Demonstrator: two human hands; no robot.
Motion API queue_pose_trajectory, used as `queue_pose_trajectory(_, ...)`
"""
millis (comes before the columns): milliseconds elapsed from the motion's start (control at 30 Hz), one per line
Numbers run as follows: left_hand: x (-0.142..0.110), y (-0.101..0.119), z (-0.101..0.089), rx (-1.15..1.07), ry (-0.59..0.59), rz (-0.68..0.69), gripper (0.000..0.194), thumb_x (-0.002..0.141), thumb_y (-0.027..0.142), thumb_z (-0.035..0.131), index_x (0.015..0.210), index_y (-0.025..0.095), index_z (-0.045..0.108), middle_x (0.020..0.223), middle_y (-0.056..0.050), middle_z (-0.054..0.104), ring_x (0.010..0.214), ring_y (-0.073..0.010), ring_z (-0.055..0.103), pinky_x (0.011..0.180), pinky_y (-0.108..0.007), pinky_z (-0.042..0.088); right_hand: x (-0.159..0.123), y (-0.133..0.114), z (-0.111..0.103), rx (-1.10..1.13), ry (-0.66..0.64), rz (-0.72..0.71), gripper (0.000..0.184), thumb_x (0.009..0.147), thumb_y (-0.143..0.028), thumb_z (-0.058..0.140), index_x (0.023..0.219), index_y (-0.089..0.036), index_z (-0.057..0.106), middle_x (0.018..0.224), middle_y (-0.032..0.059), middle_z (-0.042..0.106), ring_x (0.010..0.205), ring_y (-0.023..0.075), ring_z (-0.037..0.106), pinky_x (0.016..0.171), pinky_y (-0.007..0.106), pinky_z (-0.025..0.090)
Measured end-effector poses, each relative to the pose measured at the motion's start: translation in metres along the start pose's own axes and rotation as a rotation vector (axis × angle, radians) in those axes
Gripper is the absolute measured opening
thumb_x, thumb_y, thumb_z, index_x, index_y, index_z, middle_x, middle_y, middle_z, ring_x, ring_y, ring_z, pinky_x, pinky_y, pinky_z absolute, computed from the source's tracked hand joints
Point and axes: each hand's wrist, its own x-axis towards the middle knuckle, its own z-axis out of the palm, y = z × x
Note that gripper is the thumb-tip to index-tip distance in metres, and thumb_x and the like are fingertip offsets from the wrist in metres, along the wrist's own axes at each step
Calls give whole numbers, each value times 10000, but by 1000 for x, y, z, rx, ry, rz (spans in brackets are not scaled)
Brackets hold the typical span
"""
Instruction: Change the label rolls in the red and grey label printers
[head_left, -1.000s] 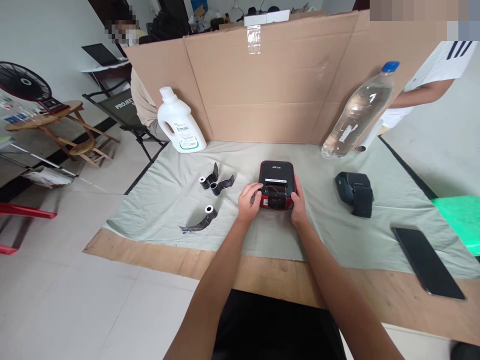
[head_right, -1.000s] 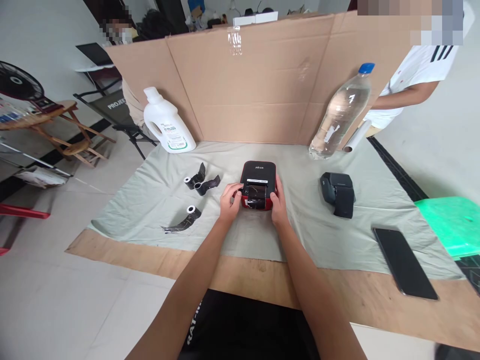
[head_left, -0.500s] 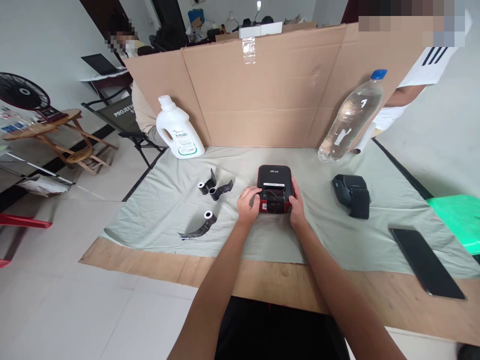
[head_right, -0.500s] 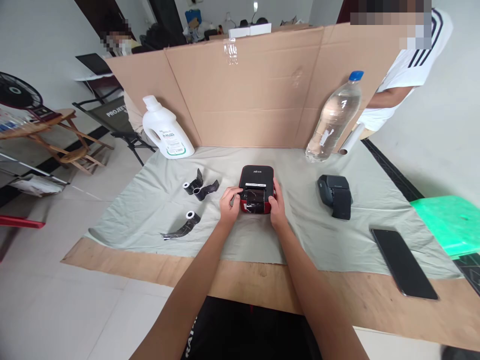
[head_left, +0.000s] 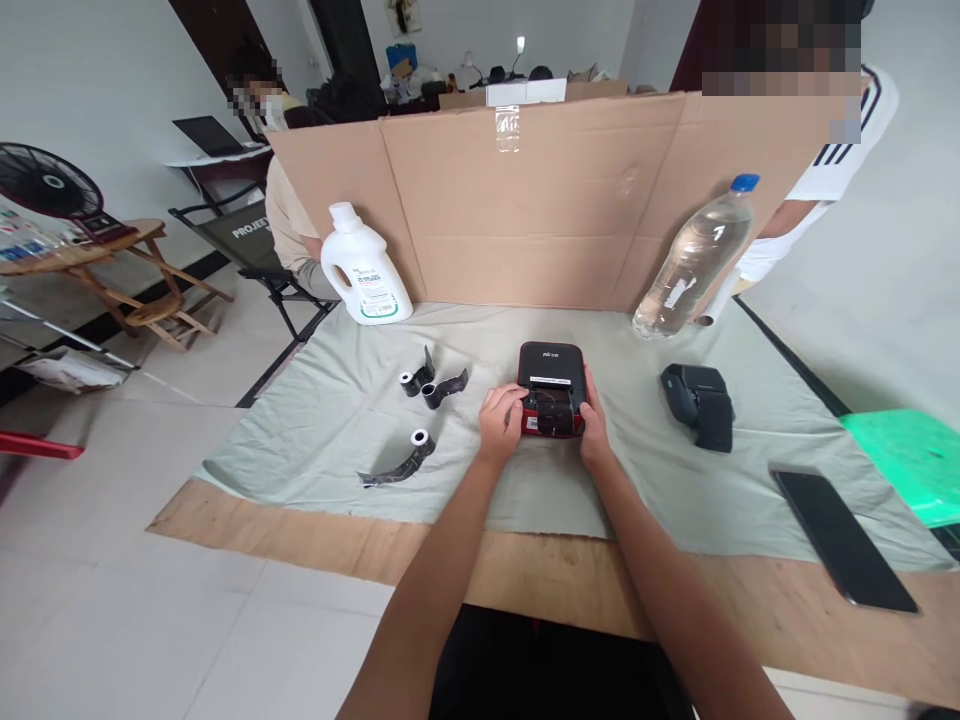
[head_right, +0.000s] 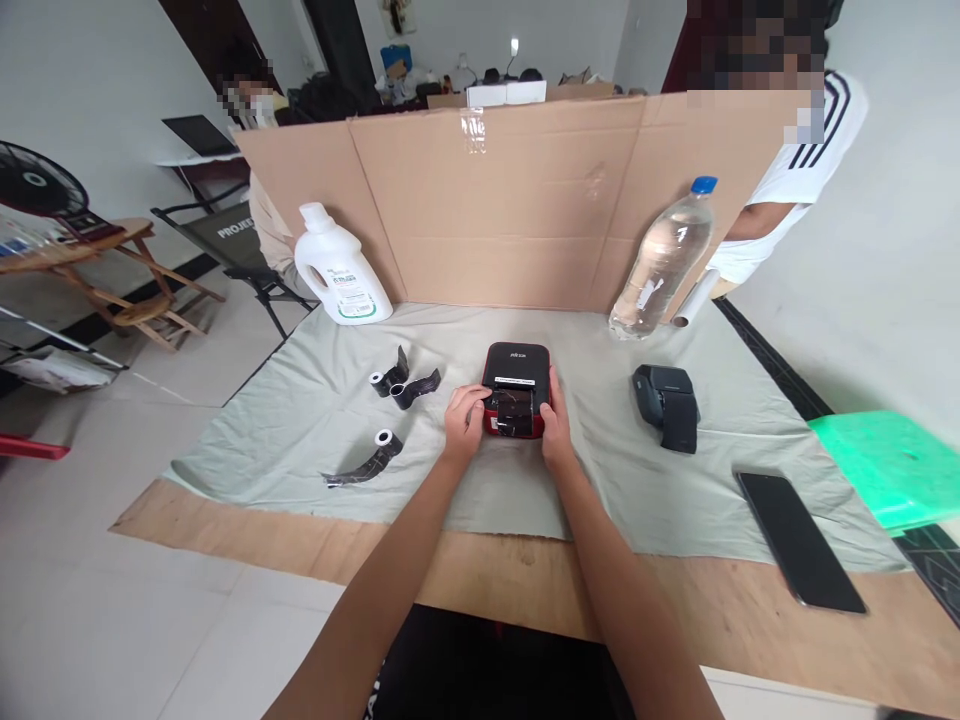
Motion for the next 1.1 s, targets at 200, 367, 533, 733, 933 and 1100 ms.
queue_pose_trajectory(200,-2,1,0,25,22,7,333,1090,305,406,1103,200,721,1091,-89,757,1033,-210,687,922,-384,533,-3,-7,1,-60,3,-35,679,1024,-525,433,1658,-296,359,1743,-9,290,1618,251,255,1343,462,182)
queue_pose_trajectory(367,-1,-2,3,-40,-8,-94,390,1094,383,366,1101,205,713,1027,-87,714,988,-212,669,881,-364,555,2,-19,-1,-153,-13,-22,674,1029,-578,418,1641,-295,394,1727,14,334,1612,274,272,1340,489,184)
queue_pose_trajectory(533,0,-1,3,-26,-41,-107,418,1097,379,332,1055,202,709,957,-74,674,929,-206,651,848,-345,546,18,-36,2,-162,-33,57,687,1042,-624,378,1650,-304,366,1737,6,310,1625,243,230,1351,455,138)
queue_pose_trajectory(733,-2,1,1,-76,-32,-65,387,1100,360,346,1100,200,698,1085,-99,711,1052,-212,672,954,-380,557,58,-43,3,-217,-45,214,831,971,-674,469,1674,-268,292,1745,19,285,1632,230,206,1345,433,157)
queue_pose_trajectory(933,-1,2,-1,-120,-11,-18,337,1092,327,386,1101,197,697,1168,-114,720,1120,-218,674,1019,-411,559,76,-64,-11,-428,-18,41,620,983,-487,462,1549,-237,491,1562,107,562,1384,271,579,1115,439,527)
queue_pose_trajectory(1100,-1,3,-1,-110,-19,-41,351,1088,345,379,1101,197,697,1179,-125,724,1120,-230,682,1015,-434,576,91,-89,-2,-915,-344,-60,368,967,-265,457,1178,-200,751,1166,131,767,1047,271,708,925,394,565)
